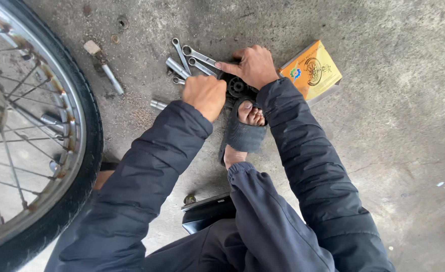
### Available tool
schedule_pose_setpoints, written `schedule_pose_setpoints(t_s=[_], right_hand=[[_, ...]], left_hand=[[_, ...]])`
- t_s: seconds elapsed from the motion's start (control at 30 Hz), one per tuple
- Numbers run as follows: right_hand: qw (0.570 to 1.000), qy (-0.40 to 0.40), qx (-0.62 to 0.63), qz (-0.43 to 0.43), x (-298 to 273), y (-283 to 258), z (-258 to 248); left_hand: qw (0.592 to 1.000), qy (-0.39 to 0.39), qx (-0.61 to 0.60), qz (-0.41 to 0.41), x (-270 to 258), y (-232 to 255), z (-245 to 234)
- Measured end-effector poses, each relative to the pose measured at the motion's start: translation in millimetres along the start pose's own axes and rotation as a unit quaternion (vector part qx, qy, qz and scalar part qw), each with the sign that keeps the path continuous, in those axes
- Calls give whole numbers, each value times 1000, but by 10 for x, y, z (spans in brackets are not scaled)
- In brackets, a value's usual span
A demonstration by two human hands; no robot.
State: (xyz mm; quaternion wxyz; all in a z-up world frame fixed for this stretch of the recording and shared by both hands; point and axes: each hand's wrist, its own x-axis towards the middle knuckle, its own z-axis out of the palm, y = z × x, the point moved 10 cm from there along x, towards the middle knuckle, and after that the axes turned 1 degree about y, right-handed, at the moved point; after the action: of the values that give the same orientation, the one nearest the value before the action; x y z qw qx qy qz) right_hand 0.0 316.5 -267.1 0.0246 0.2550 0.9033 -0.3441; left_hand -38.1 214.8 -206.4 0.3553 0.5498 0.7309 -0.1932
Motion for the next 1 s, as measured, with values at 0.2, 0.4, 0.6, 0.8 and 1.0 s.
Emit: schedule_pose_setpoints(t_s=[0.2,0.4,0.6,0.8,1.0], right_hand=[[1000,-28,12,2,30,99,198],[998,38,48,-19,33,-15,32],[997,41,60,-24,57,13,53],[997,22,70,-38,11,24,89],[998,22,40,-37,43,-20,58]], left_hand=[[969,-148,177,86,536,387,108],[937,-136,314,73,154,925,908],[924,191,309,-120,-622,569,585],[916,350,187,-53,-1139,345,370],[886,418,142,138,-1049,-361,282]])
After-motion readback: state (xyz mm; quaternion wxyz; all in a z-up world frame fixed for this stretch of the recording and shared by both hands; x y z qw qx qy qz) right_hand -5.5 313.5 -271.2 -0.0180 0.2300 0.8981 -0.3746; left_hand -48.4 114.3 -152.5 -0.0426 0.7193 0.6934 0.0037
